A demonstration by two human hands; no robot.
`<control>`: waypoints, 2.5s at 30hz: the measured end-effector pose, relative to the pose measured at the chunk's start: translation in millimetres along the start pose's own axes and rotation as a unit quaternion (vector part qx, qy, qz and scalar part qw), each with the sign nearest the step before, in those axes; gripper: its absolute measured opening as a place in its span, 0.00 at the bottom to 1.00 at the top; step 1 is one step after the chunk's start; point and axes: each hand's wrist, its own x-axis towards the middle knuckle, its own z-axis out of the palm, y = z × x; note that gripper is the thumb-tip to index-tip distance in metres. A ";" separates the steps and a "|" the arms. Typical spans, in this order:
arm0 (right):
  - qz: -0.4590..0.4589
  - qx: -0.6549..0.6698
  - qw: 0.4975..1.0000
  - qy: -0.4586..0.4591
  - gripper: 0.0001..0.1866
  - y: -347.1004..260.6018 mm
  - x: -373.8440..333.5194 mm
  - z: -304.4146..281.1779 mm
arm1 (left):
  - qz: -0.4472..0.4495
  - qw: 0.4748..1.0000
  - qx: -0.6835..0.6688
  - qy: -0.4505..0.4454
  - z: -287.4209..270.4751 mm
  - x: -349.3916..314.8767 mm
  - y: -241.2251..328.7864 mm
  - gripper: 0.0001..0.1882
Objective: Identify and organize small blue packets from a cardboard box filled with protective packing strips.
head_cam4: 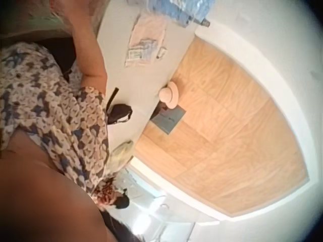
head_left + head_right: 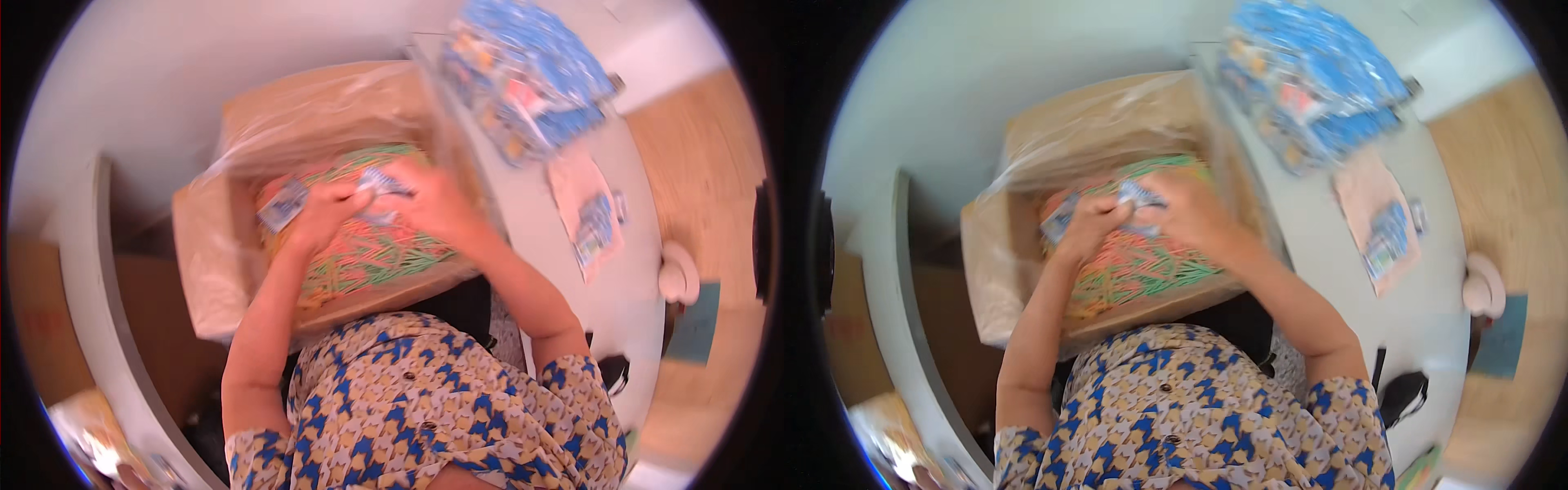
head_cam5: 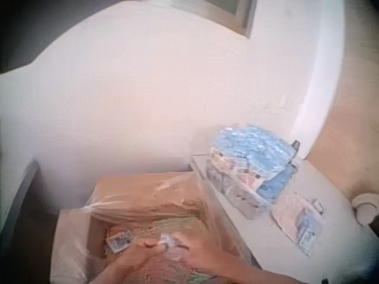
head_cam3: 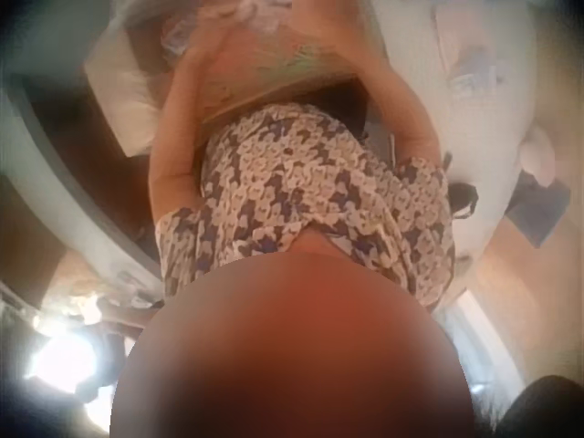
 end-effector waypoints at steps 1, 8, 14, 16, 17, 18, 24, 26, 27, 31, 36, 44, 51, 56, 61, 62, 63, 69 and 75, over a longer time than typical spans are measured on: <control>-0.031 -0.006 0.999 -0.035 0.11 8.4 -9.6 -3.1 | 0.039 0.999 0.003 0.014 2.1 -2.1 1.6 0.13; 0.206 0.023 0.974 0.089 0.11 67.9 -110.7 -180.8 | 0.027 0.740 0.644 0.192 -59.6 -5.8 -59.7 0.23; 0.430 -0.282 0.856 0.057 0.10 159.9 -215.8 -297.6 | -0.148 0.718 0.643 0.222 -51.4 -7.3 -56.6 0.37; 0.372 -0.350 0.855 0.091 0.12 181.6 -236.6 -299.9 | -0.151 0.747 0.608 0.223 -56.3 -4.1 -63.9 0.37; 0.295 -0.376 0.867 0.144 0.14 197.3 -251.6 -298.5 | -0.174 0.752 0.601 0.207 -56.1 2.0 -58.4 0.37; 0.286 -0.373 0.868 0.161 0.16 196.9 -250.3 -293.8 | -0.204 0.755 0.591 0.196 -53.7 6.0 -54.8 0.36; 0.172 -0.487 0.842 0.157 0.20 153.5 -219.4 -276.6 | -0.175 0.744 0.603 0.229 -54.6 8.5 -68.6 0.40; 0.088 -0.461 0.842 0.265 0.17 123.6 -193.2 -257.0 | -0.192 0.744 0.597 0.230 -51.8 6.5 -58.6 0.41; 0.083 -0.453 0.848 0.264 0.17 108.8 -178.5 -245.4 | -0.193 0.751 0.591 0.222 -52.1 6.5 -54.4 0.41; -0.067 -0.394 0.894 0.201 0.11 52.0 -106.3 -172.4 | -0.169 0.771 0.558 0.257 -59.0 -0.7 -55.8 0.35; -0.077 -0.035 0.996 0.002 0.07 21.5 -32.8 -35.8 | -0.077 0.934 0.284 0.201 -60.1 -5.2 -36.6 0.16; 0.080 0.000 0.975 -0.208 0.15 32.1 47.8 64.8 | 0.056 0.995 -0.056 0.068 -49.0 0.2 -23.8 0.11; 0.093 0.083 0.965 -0.232 0.12 52.0 41.2 77.9 | -0.024 0.899 0.418 0.129 -63.4 -5.1 -28.8 0.12; -0.002 -0.254 0.924 -0.287 0.16 50.9 14.8 59.2 | 0.038 0.757 0.598 0.261 -59.0 -6.7 -31.5 0.09; 0.119 -0.338 0.789 -0.499 0.26 25.4 -15.6 51.1 | 0.067 0.862 0.410 0.292 -53.6 -5.5 -17.0 0.11; 0.120 -0.339 0.787 -0.501 0.26 26.3 -23.1 54.6 | 0.061 0.888 0.345 0.297 -50.8 -4.7 -14.5 0.11; 0.111 -0.348 0.801 -0.475 0.26 27.1 -29.9 59.8 | 0.060 0.890 0.342 0.297 -49.2 -3.2 -13.8 0.11; 0.107 -0.347 0.791 -0.492 0.27 28.0 -29.4 75.9 | 0.071 0.930 0.199 0.302 -44.6 -1.0 -8.7 0.12; -0.014 -0.379 0.822 -0.424 0.16 37.0 -49.9 75.0 | 0.117 0.945 -0.092 0.292 -45.0 7.9 -19.8 0.12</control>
